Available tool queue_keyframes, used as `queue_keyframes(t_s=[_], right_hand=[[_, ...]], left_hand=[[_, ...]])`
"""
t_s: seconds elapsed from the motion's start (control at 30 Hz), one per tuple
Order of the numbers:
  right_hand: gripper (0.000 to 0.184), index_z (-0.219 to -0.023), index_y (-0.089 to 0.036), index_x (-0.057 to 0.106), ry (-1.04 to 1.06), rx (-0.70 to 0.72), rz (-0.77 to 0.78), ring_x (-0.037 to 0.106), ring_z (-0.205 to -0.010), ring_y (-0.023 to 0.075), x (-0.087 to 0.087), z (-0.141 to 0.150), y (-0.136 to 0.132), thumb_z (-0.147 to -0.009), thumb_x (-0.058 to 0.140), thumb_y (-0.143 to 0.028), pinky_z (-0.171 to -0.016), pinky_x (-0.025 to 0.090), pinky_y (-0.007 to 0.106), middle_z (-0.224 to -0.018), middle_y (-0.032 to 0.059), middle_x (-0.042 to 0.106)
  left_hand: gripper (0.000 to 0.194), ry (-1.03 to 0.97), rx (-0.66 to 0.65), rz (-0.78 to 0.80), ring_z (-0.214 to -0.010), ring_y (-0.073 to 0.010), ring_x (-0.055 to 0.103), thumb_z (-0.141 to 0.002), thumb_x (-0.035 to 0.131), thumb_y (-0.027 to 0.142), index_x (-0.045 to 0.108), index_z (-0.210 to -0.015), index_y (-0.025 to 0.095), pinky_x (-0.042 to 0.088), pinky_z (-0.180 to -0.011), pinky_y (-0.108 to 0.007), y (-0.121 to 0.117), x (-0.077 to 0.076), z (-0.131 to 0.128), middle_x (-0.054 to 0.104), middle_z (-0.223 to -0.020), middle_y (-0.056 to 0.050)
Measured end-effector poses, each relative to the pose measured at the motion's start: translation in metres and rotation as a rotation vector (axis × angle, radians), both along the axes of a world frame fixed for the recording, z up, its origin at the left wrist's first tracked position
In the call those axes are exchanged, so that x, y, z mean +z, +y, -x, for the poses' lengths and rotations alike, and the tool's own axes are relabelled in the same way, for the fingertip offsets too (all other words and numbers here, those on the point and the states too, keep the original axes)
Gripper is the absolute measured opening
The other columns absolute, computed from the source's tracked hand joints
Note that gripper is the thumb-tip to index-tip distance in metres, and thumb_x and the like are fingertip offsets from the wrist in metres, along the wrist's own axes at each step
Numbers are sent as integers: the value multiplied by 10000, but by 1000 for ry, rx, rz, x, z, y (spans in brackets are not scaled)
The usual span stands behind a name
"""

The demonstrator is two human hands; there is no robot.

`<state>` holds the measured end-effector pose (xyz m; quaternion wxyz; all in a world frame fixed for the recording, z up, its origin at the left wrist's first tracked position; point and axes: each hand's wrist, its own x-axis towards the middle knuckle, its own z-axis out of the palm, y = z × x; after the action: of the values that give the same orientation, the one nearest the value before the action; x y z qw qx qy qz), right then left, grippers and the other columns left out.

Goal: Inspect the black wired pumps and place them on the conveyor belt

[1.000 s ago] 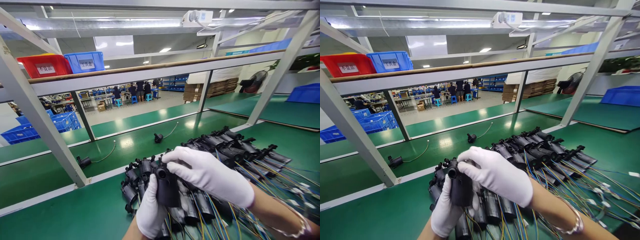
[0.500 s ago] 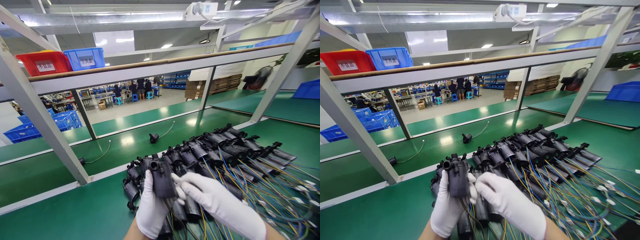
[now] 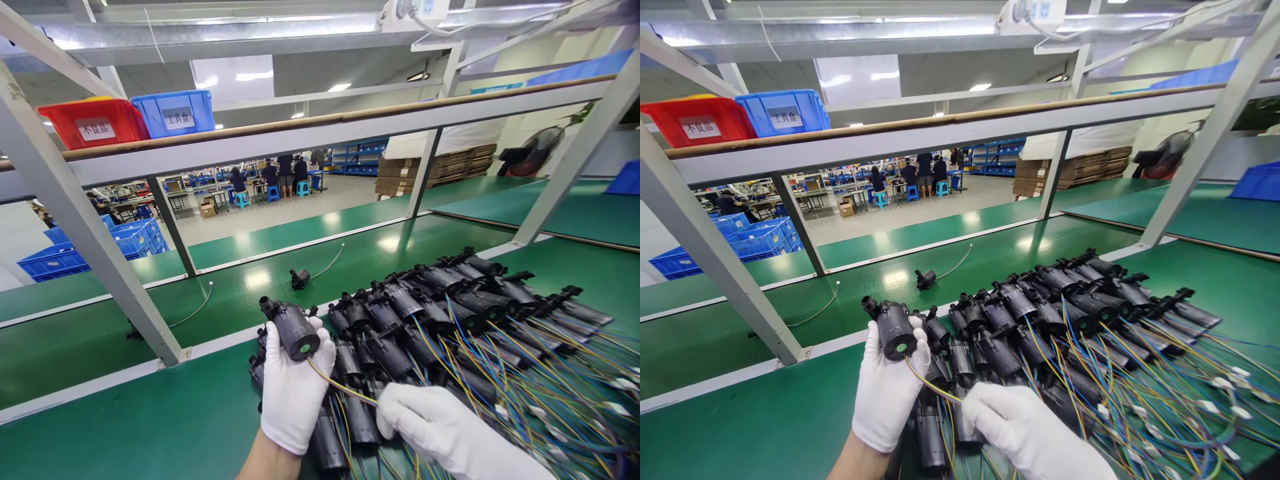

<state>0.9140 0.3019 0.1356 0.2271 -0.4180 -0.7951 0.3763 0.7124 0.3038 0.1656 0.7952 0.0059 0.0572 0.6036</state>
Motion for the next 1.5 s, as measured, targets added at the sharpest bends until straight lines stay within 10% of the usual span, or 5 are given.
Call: queue_keyframes(t_s=[0.23,0.63,1.03,1.5], right_hand=[[311,-641,-204,482,-290,107,-37,448,-583,141,-11,9,-5,-900,397,-352,-549,302,249,-609,-28,470],[284,-710,-191,615,-376,246,-129,477,-607,128,-31,4,-3,-931,455,-269,-554,307,235,-677,-23,580],[384,-752,-205,597,-192,73,-146,574,-685,177,-21,-1,6,-974,360,-409,-642,457,257,-750,21,633],[713,-741,-200,671,20,41,-106,592,-628,166,5,-6,-4,-957,252,-736,-638,471,252,-721,37,672]], left_hand=[[521,232,-72,-261,-663,-157,658,-752,743,557,693,-986,94,511,-586,-233,4,-11,2,707,-877,-76],[697,427,-72,-509,-536,-146,548,-761,550,750,731,-923,96,377,-504,-249,6,-34,-12,692,-770,-108],[512,660,101,-426,-937,-276,654,-770,664,601,752,-942,127,468,-942,-401,1,-51,-10,734,-877,-106],[705,507,-46,-535,-617,-183,621,-747,599,740,734,-1002,96,474,-630,-306,3,-46,-13,718,-854,-115]])
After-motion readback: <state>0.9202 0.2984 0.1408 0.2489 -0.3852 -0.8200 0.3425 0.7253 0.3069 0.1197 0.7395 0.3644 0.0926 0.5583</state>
